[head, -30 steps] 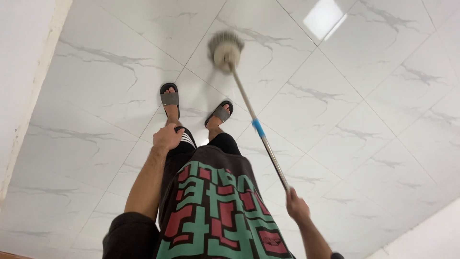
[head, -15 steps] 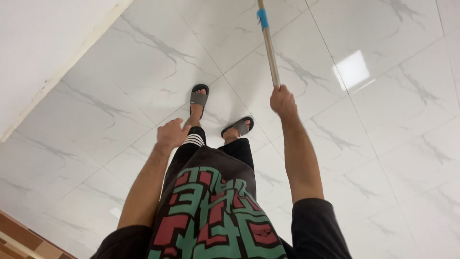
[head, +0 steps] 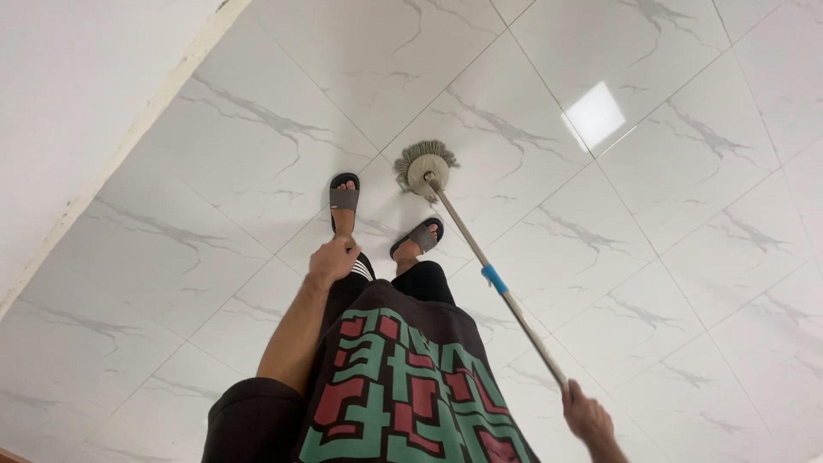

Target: The person mops the tiled floor with a mop.

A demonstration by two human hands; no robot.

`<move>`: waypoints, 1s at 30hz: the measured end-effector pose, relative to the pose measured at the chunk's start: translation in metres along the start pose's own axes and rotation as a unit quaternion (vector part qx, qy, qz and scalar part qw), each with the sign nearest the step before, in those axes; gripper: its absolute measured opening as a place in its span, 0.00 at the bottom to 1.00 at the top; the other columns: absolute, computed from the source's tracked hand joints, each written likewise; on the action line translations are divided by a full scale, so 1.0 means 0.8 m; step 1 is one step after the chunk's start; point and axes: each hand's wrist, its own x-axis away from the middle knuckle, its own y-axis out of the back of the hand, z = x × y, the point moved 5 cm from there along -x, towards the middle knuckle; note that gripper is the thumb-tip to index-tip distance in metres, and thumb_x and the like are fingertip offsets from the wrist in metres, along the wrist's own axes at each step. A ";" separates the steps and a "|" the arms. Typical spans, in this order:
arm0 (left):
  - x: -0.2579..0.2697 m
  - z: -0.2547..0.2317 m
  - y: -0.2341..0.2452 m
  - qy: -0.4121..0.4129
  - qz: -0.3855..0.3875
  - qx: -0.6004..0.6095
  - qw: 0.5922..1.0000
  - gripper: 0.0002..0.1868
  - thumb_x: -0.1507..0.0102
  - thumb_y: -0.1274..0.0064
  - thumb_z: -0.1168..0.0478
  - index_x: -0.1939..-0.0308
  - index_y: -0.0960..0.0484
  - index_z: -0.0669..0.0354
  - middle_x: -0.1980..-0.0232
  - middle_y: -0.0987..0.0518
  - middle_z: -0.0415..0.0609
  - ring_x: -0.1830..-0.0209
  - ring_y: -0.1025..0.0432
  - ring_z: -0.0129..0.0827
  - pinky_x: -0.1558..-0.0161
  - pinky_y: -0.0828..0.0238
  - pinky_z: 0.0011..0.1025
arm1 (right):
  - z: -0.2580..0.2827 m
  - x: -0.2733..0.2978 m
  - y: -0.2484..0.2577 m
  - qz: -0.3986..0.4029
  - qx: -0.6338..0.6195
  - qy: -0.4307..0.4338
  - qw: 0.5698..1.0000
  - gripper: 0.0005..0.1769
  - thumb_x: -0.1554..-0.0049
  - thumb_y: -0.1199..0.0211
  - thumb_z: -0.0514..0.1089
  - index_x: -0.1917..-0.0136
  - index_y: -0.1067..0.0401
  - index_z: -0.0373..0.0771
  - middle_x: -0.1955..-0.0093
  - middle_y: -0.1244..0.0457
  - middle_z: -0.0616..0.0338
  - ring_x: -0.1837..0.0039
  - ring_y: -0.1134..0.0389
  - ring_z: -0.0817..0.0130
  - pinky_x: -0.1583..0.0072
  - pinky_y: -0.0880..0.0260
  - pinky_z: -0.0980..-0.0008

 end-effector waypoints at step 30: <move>-0.062 0.059 0.150 -0.125 -0.004 -0.121 0.985 0.32 0.34 0.55 0.39 0.34 0.26 0.55 0.41 0.19 0.54 0.40 0.25 0.45 0.39 0.31 0.46 | 0.254 -0.012 0.181 -0.122 0.121 0.090 0.981 0.30 0.36 0.59 0.70 0.27 0.37 0.61 0.51 0.26 0.54 0.46 0.24 0.54 0.41 0.26 0.51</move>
